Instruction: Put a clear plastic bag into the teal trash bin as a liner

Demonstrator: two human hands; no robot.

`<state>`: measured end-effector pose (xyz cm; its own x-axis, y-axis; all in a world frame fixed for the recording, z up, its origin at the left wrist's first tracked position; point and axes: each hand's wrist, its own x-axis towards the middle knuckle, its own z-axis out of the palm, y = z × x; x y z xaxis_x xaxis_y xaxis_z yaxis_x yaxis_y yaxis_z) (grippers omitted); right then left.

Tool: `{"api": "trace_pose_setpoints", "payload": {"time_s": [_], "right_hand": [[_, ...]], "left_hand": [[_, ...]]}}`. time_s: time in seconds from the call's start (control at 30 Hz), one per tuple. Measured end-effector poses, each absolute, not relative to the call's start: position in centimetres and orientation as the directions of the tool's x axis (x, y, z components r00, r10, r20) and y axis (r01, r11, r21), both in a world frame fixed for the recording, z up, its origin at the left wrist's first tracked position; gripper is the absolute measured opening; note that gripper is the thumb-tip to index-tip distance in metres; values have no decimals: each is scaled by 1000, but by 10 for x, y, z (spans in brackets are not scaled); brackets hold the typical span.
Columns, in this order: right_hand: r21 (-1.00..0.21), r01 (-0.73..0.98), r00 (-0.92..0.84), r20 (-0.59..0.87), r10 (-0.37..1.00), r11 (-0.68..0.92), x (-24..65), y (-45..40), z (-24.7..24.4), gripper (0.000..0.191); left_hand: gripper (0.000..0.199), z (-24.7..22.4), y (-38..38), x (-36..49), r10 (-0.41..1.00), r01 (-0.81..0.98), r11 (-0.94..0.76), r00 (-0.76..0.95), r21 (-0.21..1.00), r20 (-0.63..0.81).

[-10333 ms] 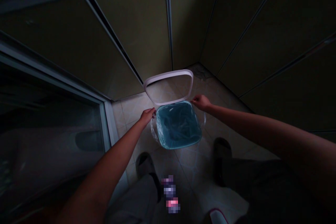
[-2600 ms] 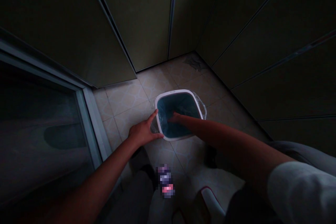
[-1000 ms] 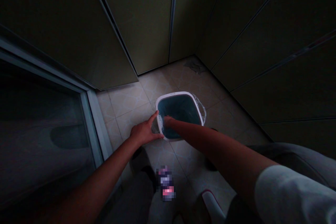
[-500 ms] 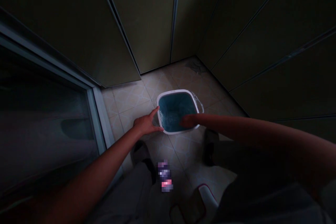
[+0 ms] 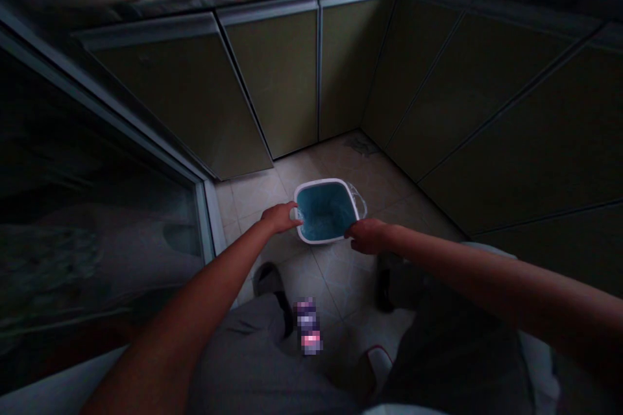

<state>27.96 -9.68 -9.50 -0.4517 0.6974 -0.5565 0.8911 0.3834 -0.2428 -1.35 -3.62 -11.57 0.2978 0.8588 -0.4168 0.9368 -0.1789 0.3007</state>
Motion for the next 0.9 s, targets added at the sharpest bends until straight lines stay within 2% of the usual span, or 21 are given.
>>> {"api": "trace_pose_setpoints", "payload": {"time_s": [0.07,0.1,0.17,0.23,0.3,0.47,0.57,0.63,0.73,0.83,0.9], "right_hand": [[-299,867,-498,-528,688,398,290,-105,-83,30],[-316,860,-511,-524,682,401,294,-108,-80,31],[-323,874,-484,-510,711,363,298,-109,-78,29],[-283,900,-432,-490,757,331,299,-104,-83,27],[-258,916,-397,-459,795,308,300,-94,-91,25],[-282,925,-354,-407,842,253,310,-66,-96,22],[-367,904,-333,-286,898,218,317,-54,-78,22],[-463,861,-319,-162,934,213,321,-47,-58,23],[-599,773,-251,13,968,209,327,-41,-20,23],[-729,637,-164,187,968,249,334,-53,32,24],[-794,519,-125,296,947,317,336,-73,67,30]], "left_hand": [[35,-102,-39,-8,894,881,-154,316,447,-316],[27,-97,-42,-5,906,843,-139,320,520,-276],[29,-91,-54,0,925,765,-90,301,638,-230],[33,-90,-69,2,950,716,-25,235,697,-207],[31,-93,-81,-2,971,711,26,148,702,-187],[29,-94,-88,-18,985,676,174,-124,716,-123],[33,-75,-84,-18,947,541,232,-316,808,-60],[32,-51,-81,-12,928,392,168,-372,904,-11],[25,-3,-82,-1,940,203,-78,-312,976,140],[25,59,-101,10,898,83,-352,-250,932,361],[39,100,-123,15,847,27,-494,-208,869,489]]}}
